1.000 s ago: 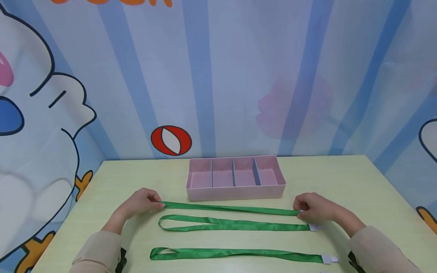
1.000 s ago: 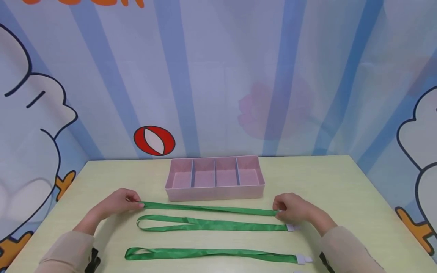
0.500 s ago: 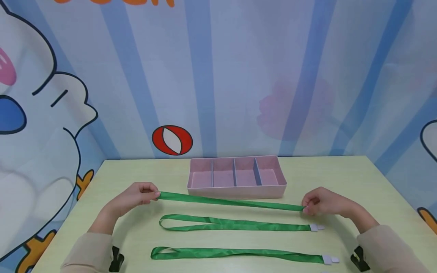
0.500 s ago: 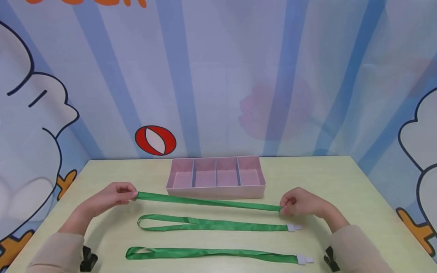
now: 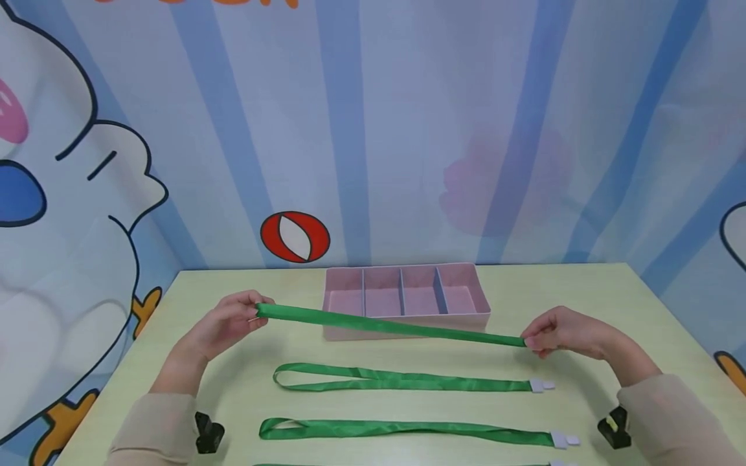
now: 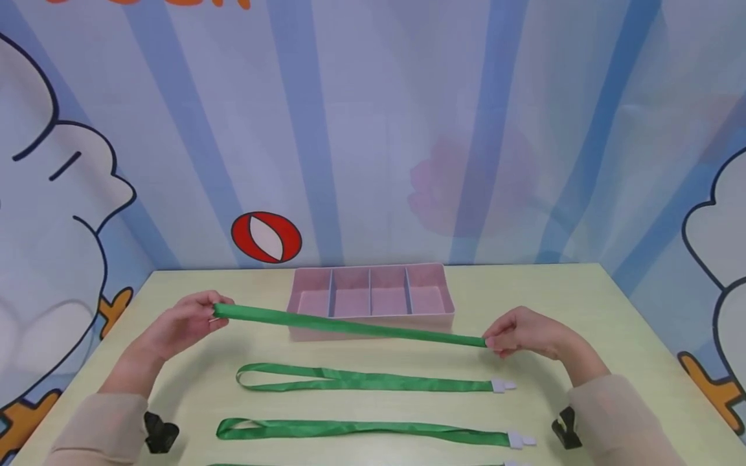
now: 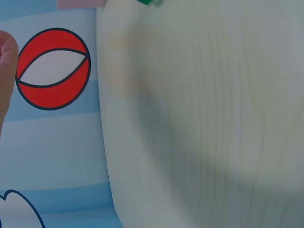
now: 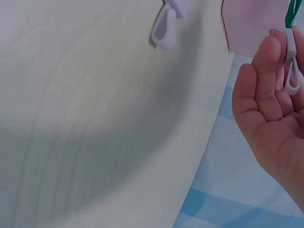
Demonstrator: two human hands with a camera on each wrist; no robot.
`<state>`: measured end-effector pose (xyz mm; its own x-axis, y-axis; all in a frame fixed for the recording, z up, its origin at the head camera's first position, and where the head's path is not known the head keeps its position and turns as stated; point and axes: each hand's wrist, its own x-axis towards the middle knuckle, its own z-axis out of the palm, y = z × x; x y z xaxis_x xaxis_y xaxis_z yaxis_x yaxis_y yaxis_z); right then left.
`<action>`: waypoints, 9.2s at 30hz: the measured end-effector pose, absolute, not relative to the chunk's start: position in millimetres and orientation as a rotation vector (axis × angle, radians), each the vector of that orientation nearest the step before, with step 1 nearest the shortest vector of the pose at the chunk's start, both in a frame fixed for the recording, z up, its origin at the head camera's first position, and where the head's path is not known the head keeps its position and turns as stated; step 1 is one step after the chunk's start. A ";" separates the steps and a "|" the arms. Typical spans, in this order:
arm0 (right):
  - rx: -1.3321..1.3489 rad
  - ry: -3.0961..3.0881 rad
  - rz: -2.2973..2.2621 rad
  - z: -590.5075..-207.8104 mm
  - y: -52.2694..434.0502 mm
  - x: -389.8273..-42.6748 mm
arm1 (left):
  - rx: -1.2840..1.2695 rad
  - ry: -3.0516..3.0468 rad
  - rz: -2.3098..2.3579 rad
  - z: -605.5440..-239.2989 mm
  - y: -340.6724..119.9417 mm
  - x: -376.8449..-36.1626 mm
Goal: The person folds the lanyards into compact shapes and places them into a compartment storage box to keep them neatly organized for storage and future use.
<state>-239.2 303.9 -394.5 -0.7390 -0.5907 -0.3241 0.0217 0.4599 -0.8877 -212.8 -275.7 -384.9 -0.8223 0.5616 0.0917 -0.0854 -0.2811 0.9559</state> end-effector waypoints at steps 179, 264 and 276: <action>-0.190 1.904 -1.690 -279.5 210.3 -228.8 | 0.115 1.845 2.179 -322.9 -130.4 -193.3; -0.239 1.626 -1.734 -279.2 132.9 -228.5 | 0.182 2.028 2.041 -330.0 -58.4 -194.7; -0.523 2.123 -1.677 -310.8 133.9 -227.6 | 0.142 1.907 2.173 -321.8 -58.8 -192.6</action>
<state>-227.6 133.9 -310.8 -0.8569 -0.5109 -0.0679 -0.0521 0.2171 -0.9748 -192.6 -58.8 -321.8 -0.9651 0.2469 -0.0879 -0.1192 -0.1149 0.9862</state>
